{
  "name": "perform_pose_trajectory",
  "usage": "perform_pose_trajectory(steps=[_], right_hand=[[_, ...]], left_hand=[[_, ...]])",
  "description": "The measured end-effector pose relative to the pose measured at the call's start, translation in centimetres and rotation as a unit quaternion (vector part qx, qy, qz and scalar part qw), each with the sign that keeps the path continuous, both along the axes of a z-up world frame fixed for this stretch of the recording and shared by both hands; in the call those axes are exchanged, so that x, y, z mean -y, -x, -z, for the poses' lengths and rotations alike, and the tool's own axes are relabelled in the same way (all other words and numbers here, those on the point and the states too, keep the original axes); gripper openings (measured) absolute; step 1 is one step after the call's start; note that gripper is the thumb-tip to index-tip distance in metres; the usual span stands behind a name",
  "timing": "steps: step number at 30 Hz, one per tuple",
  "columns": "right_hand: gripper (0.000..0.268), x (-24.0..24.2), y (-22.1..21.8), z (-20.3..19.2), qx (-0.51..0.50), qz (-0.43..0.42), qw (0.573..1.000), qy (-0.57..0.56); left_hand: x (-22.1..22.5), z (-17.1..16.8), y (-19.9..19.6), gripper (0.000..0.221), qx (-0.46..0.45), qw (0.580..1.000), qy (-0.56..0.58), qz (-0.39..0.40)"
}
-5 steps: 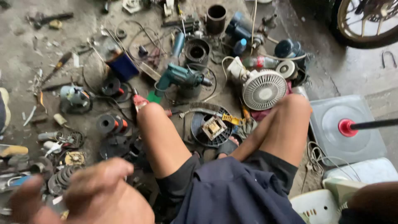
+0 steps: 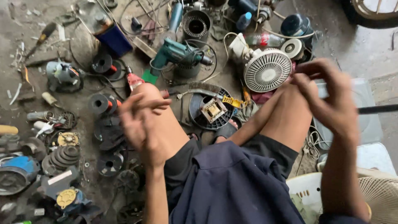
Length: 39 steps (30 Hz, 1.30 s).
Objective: Disassembling a transformer core from its housing using a screwdriver
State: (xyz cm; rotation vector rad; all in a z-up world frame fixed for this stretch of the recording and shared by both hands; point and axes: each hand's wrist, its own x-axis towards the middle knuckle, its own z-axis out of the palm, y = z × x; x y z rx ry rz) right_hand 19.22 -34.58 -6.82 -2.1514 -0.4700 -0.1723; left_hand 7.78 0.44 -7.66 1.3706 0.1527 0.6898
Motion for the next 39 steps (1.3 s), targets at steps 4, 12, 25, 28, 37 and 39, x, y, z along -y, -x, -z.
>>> perform_pose_trajectory(steps=[4, 12, 25, 28, 37, 39], right_hand=[[0.036, -1.6, -2.8, 12.7, -0.065, -0.065, 0.985, 0.143], [0.088, -9.2, -2.4, 21.1, -0.129, -0.109, 0.918, 0.358], [0.034, -7.3, -1.8, 16.5, -0.094, -0.065, 0.961, 0.251], [0.032, -6.7, 1.0, 13.4, -0.250, 0.023, 0.958, 0.139], [0.026, -8.2, 9.8, 13.8, -0.307, 0.096, 0.922, 0.214], [0.027, -10.0, 7.4, 16.8, -0.281, 0.096, 0.932, 0.206]], left_hand=[[0.5, 13.1, -3.0, 0.038, -0.161, 0.967, -0.191, 0.040], [5.0, 21.8, -4.1, 0.118, -0.203, 0.865, -0.449, 0.093], [5.0, 23.7, -4.6, 0.097, -0.173, 0.880, -0.437, 0.073], [5.5, 23.6, -5.0, 0.100, -0.165, 0.874, -0.453, 0.057], [6.5, 24.5, -5.1, 0.072, -0.162, 0.837, -0.521, 0.044], [6.3, 24.5, -5.3, 0.070, -0.164, 0.832, -0.528, 0.049]])
